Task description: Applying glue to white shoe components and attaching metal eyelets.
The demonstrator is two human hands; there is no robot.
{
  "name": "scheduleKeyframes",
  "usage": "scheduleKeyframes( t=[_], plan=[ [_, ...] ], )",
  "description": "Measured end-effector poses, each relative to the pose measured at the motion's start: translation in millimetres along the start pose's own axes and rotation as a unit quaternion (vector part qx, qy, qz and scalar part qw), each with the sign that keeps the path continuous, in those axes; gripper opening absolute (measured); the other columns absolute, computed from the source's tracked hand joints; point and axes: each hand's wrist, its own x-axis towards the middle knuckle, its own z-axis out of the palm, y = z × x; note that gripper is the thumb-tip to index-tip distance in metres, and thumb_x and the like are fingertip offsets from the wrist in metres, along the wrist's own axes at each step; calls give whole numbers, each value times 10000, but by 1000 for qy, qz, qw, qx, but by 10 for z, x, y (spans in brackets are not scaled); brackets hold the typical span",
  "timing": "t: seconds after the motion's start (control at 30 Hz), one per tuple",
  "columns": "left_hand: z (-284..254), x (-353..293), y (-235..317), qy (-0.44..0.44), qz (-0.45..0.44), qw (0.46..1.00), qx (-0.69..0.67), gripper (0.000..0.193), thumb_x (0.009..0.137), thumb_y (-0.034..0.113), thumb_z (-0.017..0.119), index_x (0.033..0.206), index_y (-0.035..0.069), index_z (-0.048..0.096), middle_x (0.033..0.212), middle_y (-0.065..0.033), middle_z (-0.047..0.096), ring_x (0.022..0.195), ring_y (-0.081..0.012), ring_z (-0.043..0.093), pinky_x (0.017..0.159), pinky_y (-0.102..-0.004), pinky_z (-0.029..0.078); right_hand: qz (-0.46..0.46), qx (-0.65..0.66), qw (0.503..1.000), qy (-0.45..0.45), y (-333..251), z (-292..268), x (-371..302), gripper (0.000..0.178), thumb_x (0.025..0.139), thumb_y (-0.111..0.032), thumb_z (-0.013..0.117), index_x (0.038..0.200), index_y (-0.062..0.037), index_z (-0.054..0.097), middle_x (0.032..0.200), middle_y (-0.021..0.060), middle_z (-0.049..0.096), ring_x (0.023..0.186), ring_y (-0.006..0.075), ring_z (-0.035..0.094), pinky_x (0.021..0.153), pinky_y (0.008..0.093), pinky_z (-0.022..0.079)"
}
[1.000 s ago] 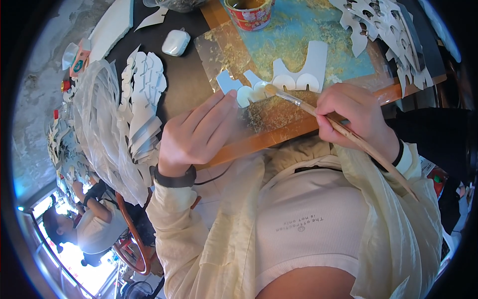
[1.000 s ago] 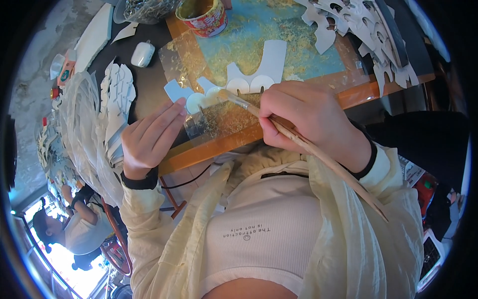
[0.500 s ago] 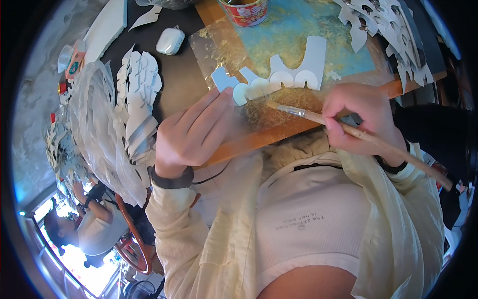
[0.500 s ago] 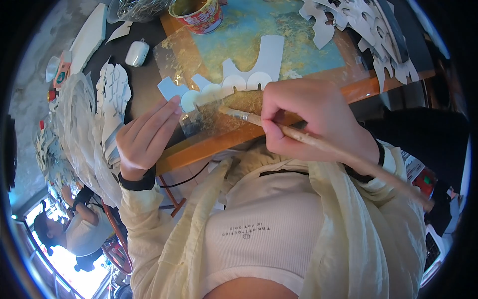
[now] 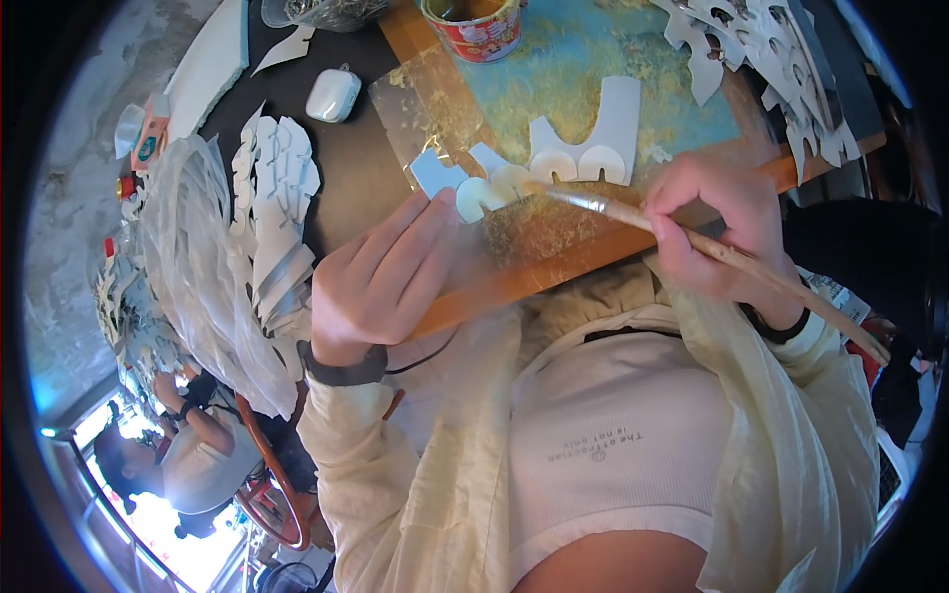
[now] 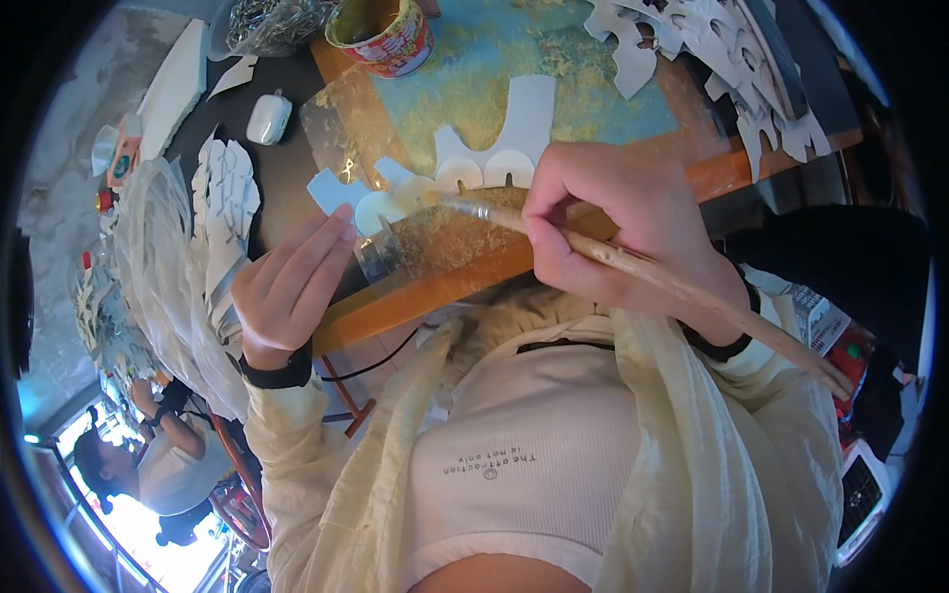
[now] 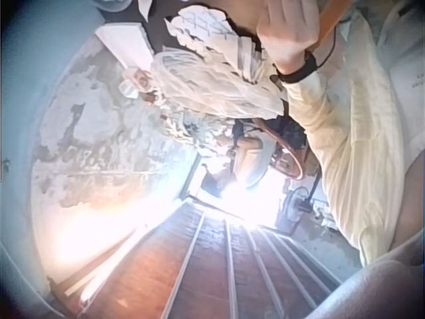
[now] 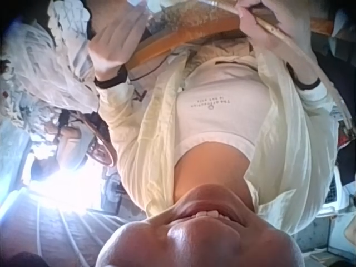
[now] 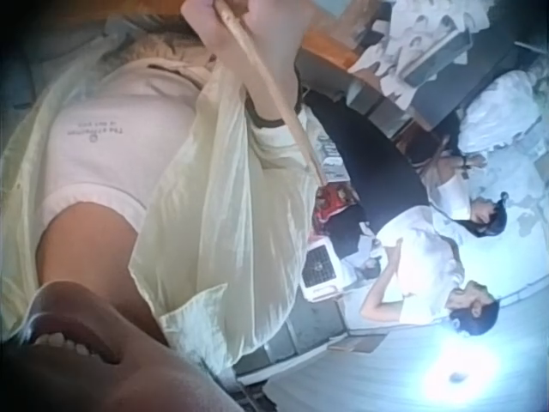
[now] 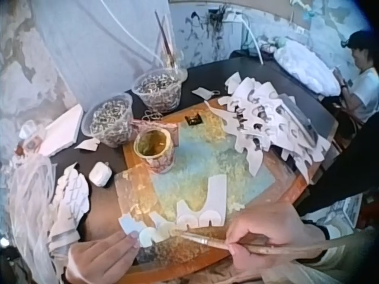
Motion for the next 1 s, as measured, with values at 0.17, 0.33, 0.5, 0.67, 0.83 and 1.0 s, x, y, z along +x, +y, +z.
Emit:
scheduleKeyframes(
  t=[0.17, 0.33, 0.5, 0.67, 0.83, 1.0],
  plan=[
    [-12, 20, 7, -4, -9, 1000, -11, 186, 690, -3, 717, 873, -7, 687, 960, -98, 701, 821, -214, 700, 570, -220, 519, 23, 14, 999, 22, 45, 126, 29, 116, 756, 29, 668, 802, -6, 567, 709, 57, 589, 644, 132, 618, 602, 240, 478],
    [-8, 38, 17, -2, -6, 1000, -6, 182, 691, 0, 719, 871, -6, 687, 951, -96, 705, 827, -214, 701, 581, -221, 526, 46, 31, 998, 41, 69, 232, 16, 123, 769, 15, 678, 813, -2, 565, 727, 67, 595, 665, 131, 636, 615, 244, 491],
    [6, 6, -18, 2, 10, 1000, -8, 123, 705, -17, 681, 826, 0, 670, 999, -117, 691, 865, -222, 697, 572, -238, 534, 101, 120, 987, 17, 41, 193, -14, 89, 805, 13, 648, 808, -6, 561, 734, 36, 596, 673, 87, 616, 614, 225, 484],
    [-5, 1, -3, -3, 3, 1000, -7, 123, 712, -13, 681, 834, -1, 673, 1000, -114, 691, 866, -221, 697, 570, -237, 532, 133, 197, 969, -64, 173, 35, -132, 56, 842, 19, 566, 830, -17, 525, 797, 48, 566, 704, 87, 556, 640, 212, 449],
    [14, 13, -13, 2, 10, 1000, 1, 121, 714, -13, 681, 834, -2, 672, 1000, -112, 691, 866, -219, 697, 565, -233, 528, 167, 230, 958, 42, 185, 115, -84, 73, 846, -13, 609, 855, -16, 537, 823, -6, 569, 739, 25, 545, 646, 187, 455],
    [-35, -3, 22, -15, -1, 1000, -3, 98, 716, -22, 673, 810, 4, 660, 1004, -111, 693, 867, -219, 697, 559, -226, 523, 186, 244, 952, -21, 141, 130, -70, 60, 863, -10, 580, 842, -18, 525, 834, 43, 553, 712, 81, 540, 655, 221, 460]
  ],
)
